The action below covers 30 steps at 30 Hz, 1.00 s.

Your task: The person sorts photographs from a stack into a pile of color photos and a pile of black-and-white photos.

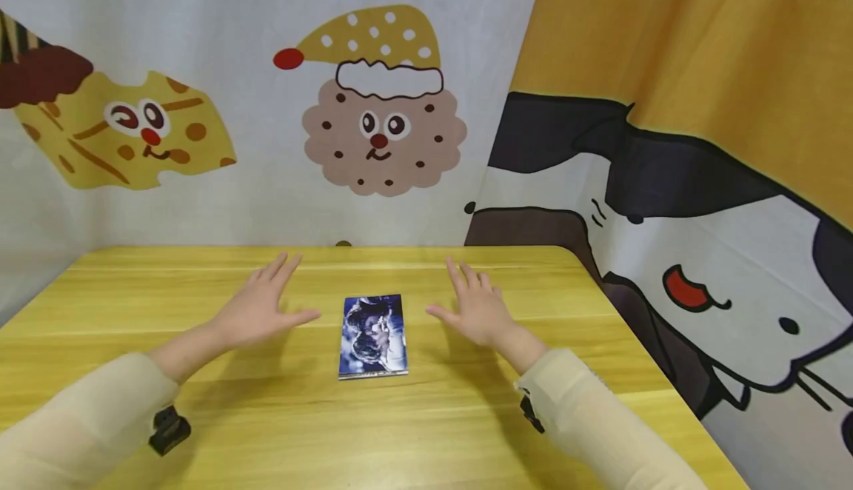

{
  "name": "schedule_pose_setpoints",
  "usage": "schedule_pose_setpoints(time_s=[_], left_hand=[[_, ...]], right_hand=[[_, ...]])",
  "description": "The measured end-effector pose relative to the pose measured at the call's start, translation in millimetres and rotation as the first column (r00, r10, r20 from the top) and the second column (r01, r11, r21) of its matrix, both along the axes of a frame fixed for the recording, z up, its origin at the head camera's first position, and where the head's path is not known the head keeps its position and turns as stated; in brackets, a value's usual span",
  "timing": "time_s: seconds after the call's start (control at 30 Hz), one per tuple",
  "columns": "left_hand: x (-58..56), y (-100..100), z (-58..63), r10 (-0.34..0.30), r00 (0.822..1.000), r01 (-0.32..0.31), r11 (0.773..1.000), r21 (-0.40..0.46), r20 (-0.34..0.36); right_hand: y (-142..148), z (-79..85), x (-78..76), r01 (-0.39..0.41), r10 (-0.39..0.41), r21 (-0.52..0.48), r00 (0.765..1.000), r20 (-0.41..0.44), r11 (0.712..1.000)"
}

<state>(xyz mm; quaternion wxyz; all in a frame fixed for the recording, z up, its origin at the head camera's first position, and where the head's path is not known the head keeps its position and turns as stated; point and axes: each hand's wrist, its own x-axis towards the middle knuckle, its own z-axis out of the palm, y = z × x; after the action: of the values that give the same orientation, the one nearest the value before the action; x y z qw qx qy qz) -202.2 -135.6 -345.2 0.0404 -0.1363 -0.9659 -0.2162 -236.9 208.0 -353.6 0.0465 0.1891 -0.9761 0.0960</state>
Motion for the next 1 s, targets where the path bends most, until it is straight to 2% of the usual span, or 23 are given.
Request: schedule_pose_setpoints(time_s=[0.1, 0.2, 0.27, 0.33, 0.4, 0.5, 0.7, 0.77, 0.83, 0.93, 1.0], left_hand=[[-2.5, 2, 5.4, 0.004, 0.998, -0.01, 0.995, 0.098, 0.061], [-4.8, 5, 9.1, -0.005, 0.992, -0.023, 0.977, 0.213, 0.127], [-6.1, 7, 10.6, -0.015, 0.985, -0.039, 0.952, 0.305, 0.173], [-8.4, 10, 10.7, -0.027, 0.973, -0.067, 0.918, 0.39, 0.229], [-10.8, 12, 10.4, -0.047, 0.955, -0.103, 0.874, 0.475, 0.294], [-14.0, 14, 9.1, -0.083, 0.917, -0.168, 0.805, 0.568, 0.389], [-19.3, 18, 0.2, -0.17, 0.836, -0.275, 0.691, 0.668, 0.521], [-20.5, 19, -3.9, -0.205, 0.81, -0.307, 0.651, 0.695, 0.55], [-21.6, 20, -8.6, -0.232, 0.786, -0.337, 0.615, 0.713, 0.572], [-22.4, 23, -16.2, -0.248, 0.765, -0.368, 0.588, 0.72, 0.594], [-22.3, 25, -21.4, -0.246, 0.756, -0.382, 0.587, 0.714, 0.607]], right_hand=[[-2, 2.6, -0.6, 0.025, -0.02, -0.088, 0.998, 0.062, 0.996], [-4, 5.3, -2.6, 0.063, -0.027, -0.216, 0.985, 0.168, 0.974], [-6, 6.6, -4.4, 0.104, -0.026, -0.31, 0.968, 0.248, 0.945], [-9, 7.5, -6.2, 0.146, -0.002, -0.41, 0.944, 0.331, 0.9], [-10, 7.6, -7.7, 0.2, 0.018, -0.493, 0.916, 0.402, 0.847], [-13, 6.0, -9.5, 0.281, 0.055, -0.589, 0.872, 0.486, 0.757], [-23, -3.5, -10.8, 0.443, 0.125, -0.69, 0.784, 0.608, 0.573], [-25, -7.4, -10.6, 0.474, 0.146, -0.699, 0.763, 0.629, 0.536], [-28, -11.5, -10.8, 0.493, 0.17, -0.705, 0.746, 0.644, 0.51], [-30, -17.7, -10.8, 0.509, 0.19, -0.7, 0.724, 0.663, 0.501], [-32, -21.4, -10.4, 0.522, 0.202, -0.692, 0.706, 0.679, 0.499]])
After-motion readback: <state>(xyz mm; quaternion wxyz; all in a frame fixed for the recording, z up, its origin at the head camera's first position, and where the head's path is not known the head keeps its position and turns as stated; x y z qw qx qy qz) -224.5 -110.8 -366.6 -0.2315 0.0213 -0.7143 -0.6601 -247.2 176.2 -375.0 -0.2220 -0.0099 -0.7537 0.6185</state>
